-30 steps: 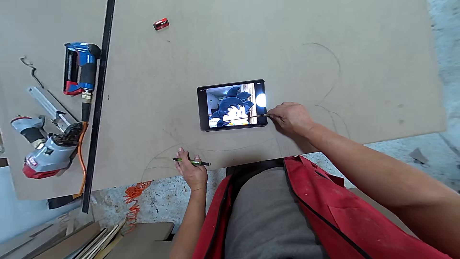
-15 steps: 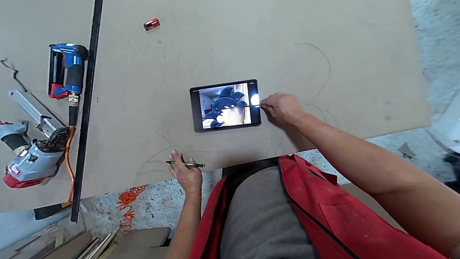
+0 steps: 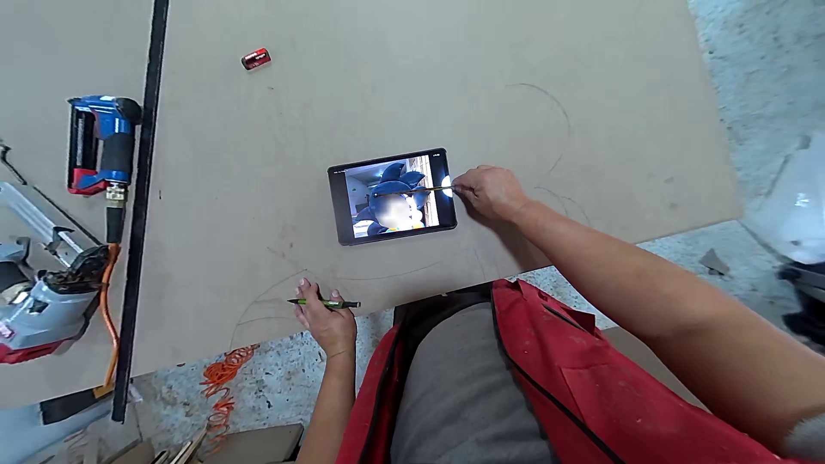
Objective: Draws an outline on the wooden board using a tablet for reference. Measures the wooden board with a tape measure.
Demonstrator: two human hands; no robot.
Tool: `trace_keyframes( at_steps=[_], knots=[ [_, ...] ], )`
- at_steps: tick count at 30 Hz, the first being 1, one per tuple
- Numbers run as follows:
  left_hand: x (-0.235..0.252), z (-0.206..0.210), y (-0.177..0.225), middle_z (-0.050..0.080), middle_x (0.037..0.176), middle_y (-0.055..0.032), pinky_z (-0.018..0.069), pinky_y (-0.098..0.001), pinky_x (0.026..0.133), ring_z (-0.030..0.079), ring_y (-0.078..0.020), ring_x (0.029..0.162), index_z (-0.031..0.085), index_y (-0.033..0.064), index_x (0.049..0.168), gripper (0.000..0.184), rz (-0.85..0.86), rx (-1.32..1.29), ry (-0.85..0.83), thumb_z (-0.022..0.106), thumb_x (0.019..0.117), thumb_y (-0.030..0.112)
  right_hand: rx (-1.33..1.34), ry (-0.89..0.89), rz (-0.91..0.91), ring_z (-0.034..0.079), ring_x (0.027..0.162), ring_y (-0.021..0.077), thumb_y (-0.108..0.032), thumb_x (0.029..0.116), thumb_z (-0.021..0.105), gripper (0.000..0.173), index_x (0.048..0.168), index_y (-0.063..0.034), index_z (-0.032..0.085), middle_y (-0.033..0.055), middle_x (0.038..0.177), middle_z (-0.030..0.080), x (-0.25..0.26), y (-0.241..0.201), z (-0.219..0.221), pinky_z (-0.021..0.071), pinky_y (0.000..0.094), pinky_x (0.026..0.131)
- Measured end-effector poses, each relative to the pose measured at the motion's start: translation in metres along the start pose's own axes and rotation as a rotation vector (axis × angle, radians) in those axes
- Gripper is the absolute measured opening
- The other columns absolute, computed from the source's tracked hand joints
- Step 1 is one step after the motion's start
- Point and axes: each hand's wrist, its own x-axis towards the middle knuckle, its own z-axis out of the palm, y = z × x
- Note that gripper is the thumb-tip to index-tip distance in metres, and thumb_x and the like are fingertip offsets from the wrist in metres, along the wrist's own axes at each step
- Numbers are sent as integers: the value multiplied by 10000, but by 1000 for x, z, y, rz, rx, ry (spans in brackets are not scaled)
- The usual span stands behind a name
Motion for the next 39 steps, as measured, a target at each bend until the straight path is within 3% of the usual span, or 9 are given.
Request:
trace_keyframes(
  at_steps=[18, 23, 26, 30, 34, 36, 39],
  knots=[
    [-1, 3, -4, 411, 1605, -187, 192, -533, 1267, 344, -341, 1521, 511, -19, 1442, 506, 6, 10, 25, 463, 1061, 311, -10, 9, -25, 709, 998, 262, -284, 1066, 501, 285, 1144, -201, 762, 35, 1040, 758, -5, 0, 2, 562, 492, 837],
    [9, -16, 17, 409, 1607, -180, 180, -584, 1254, 315, -362, 1528, 486, 5, 1474, 524, -44, -103, -108, 544, 1034, 284, 67, 19, 34, 713, 1050, 242, -295, 1079, 497, 295, 1164, -180, 755, 43, 1098, 759, -20, -6, 5, 563, 492, 915],
    [39, -26, 51, 506, 1544, -122, 389, -554, 1178, 469, -306, 1437, 499, 74, 1484, 543, 2, -208, -291, 606, 1024, 342, 226, 57, 258, 730, 920, 231, -322, 1083, 497, 290, 1164, -186, 740, 44, 995, 759, -43, -18, 6, 577, 533, 816],
    [66, -20, 105, 459, 1587, -67, 496, -564, 1065, 577, -282, 1326, 483, 143, 1495, 557, -148, -294, -362, 664, 1004, 334, 344, 102, 428, 696, 757, 180, -366, 1093, 460, 305, 1145, -194, 707, 14, 830, 709, -81, -25, 16, 577, 485, 692],
    [58, -15, 122, 483, 1566, -69, 534, -603, 980, 639, -325, 1225, 432, 174, 1528, 647, -270, -295, -317, 722, 965, 303, 362, 101, 409, 689, 743, 143, -379, 1090, 470, 299, 1140, -228, 723, -16, 825, 710, -111, -21, 15, 581, 464, 681],
    [56, -18, 126, 531, 1518, -108, 553, -618, 937, 666, -352, 1167, 397, 164, 1550, 740, -276, -335, -334, 766, 931, 334, 367, 47, 351, 713, 818, 143, -361, 1083, 493, 292, 1158, -233, 744, -15, 924, 745, -124, -15, 9, 599, 483, 741],
    [72, -24, 140, 432, 1607, -98, 554, -575, 990, 646, -319, 1233, 418, 124, 1540, 788, -223, -426, -443, 803, 890, 348, 389, -135, 290, 723, 927, 162, -337, 1078, 527, 282, 1182, -219, 760, 1, 1040, 762, -135, -10, 1, 589, 515, 843]
  ],
)
